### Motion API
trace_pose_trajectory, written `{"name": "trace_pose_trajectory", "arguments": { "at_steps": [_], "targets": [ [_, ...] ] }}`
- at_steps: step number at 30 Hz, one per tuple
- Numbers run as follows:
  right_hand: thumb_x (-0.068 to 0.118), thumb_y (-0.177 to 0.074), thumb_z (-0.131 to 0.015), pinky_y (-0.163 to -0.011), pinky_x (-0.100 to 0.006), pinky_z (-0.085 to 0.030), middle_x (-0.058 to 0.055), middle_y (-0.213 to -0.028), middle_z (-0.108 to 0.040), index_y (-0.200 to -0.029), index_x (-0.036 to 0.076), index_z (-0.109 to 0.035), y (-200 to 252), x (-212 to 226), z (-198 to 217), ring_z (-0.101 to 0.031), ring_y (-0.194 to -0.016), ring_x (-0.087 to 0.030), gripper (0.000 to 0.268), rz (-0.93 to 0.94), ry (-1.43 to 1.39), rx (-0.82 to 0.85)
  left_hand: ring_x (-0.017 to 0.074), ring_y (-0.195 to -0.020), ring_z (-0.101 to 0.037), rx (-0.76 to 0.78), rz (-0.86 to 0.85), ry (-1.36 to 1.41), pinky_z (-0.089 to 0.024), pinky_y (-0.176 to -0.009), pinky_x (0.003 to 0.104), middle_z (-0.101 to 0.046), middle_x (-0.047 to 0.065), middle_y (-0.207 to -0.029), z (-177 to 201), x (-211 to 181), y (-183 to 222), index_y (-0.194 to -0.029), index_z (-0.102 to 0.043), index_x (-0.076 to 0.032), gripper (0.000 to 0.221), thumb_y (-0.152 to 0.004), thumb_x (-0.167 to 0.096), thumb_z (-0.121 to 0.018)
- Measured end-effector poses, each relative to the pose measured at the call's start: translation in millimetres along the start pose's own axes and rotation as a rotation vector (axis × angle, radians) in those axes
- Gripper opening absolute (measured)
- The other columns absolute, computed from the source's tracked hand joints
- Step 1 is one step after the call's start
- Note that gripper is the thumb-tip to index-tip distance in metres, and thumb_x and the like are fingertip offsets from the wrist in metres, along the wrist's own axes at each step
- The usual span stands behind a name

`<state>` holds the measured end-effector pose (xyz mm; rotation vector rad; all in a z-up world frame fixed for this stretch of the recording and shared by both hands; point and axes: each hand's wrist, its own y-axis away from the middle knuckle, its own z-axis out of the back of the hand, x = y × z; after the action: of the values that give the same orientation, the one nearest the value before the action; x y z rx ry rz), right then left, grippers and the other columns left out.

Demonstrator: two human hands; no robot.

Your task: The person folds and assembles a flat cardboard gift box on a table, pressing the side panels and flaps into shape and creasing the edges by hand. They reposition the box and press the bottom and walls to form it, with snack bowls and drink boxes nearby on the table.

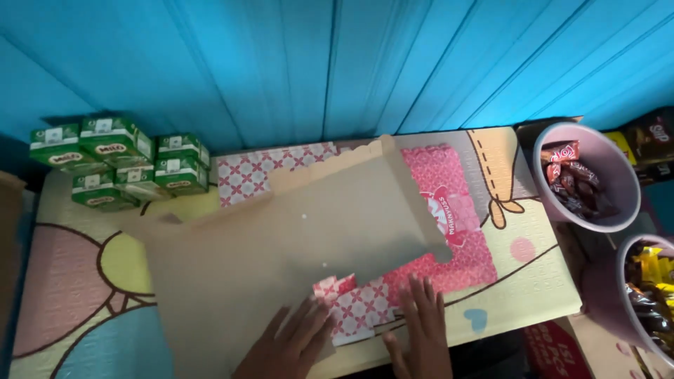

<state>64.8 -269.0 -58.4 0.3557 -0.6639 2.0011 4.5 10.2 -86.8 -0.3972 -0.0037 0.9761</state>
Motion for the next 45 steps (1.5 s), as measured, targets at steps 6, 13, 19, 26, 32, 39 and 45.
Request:
{"name": "trace_pose_trajectory", "arguments": {
  "at_steps": [6,13,19,26,32,39,45],
  "targets": [
    [0.037,-0.094,-0.056,-0.12,-0.066,0.002,-0.022,-0.171,-0.016,-0.16,0.0,-0.022,-41.9,18.6,-10.4,-0.006,-0.159,-0.039,0.083,-0.033,0.156,0.239,0.0361,-0.133,-0.045,0.083,0.069,-0.01,-0.036,-0.102,0.053,-0.047,0.021,-0.151,19.9,-4.0,-27.6,-0.151,-0.045,0.0,0.091,-0.099,-0.074,-0.047],
    [0.048,-0.094,-0.056,-0.118,-0.071,0.001,-0.018,-0.167,-0.027,-0.16,0.006,-0.025,-37.0,25.6,-3.0,-0.016,-0.159,-0.035,0.083,-0.094,0.169,0.147,0.041,-0.148,-0.035,0.104,0.037,0.065,-0.029,-0.109,0.06,-0.043,0.025,-0.156,29.2,-6.4,-47.2,-0.147,-0.046,0.003,0.081,-0.103,-0.065,-0.044],
    [0.037,-0.092,-0.061,-0.116,-0.072,0.004,-0.022,-0.171,-0.016,-0.16,0.002,-0.022,-29.7,14.8,-7.2,-0.008,-0.16,-0.04,0.086,-0.055,0.126,0.209,0.0505,-0.141,-0.038,0.094,0.046,0.232,-0.029,-0.11,0.062,-0.043,0.03,-0.151,24.0,1.4,-49.3,-0.142,-0.05,0.005,0.078,-0.098,-0.058,-0.06],
    [0.042,-0.091,-0.063,-0.115,-0.073,0.003,-0.018,-0.172,-0.016,-0.161,0.006,-0.022,-33.5,19.4,-11.9,-0.008,-0.16,-0.035,0.089,-0.118,0.17,0.248,0.0484,-0.149,-0.028,0.137,-0.024,0.106,-0.022,-0.114,0.062,-0.037,0.029,-0.16,29.8,-2.9,-51.2,-0.144,-0.051,0.005,0.076,-0.104,-0.06,-0.045],
    [0.043,-0.091,-0.061,-0.114,-0.074,0.002,-0.021,-0.172,-0.015,-0.162,0.003,-0.021,-37.0,15.8,-19.0,-0.007,-0.161,-0.036,0.09,-0.066,0.194,0.245,0.0469,-0.138,-0.041,0.153,0.019,0.223,-0.024,-0.111,0.063,-0.045,0.029,-0.151,22.2,0.4,-50.1,-0.146,-0.046,0.008,0.081,-0.101,-0.059,-0.054],
    [0.046,-0.092,-0.061,-0.112,-0.078,0.0,-0.021,-0.171,-0.018,-0.16,0.002,-0.024,-35.8,13.3,-24.3,-0.011,-0.16,-0.035,0.089,-0.057,0.25,0.235,0.0442,-0.141,-0.038,0.125,0.011,0.159,-0.025,-0.11,0.064,-0.047,0.025,-0.151,27.4,-1.2,-53.4,-0.142,-0.053,0.006,0.076,-0.104,-0.06,-0.045],
    [0.044,-0.093,-0.059,-0.11,-0.079,-0.005,-0.02,-0.171,-0.018,-0.16,0.003,-0.024,-39.1,18.2,-23.9,-0.012,-0.16,-0.035,0.086,-0.064,0.269,0.256,0.0448,-0.137,-0.04,0.163,0.054,0.282,-0.023,-0.112,0.064,-0.047,0.026,-0.147,47.4,0.4,-58.1,-0.142,-0.05,0.008,0.076,-0.104,-0.057,-0.047]
  ]
}}
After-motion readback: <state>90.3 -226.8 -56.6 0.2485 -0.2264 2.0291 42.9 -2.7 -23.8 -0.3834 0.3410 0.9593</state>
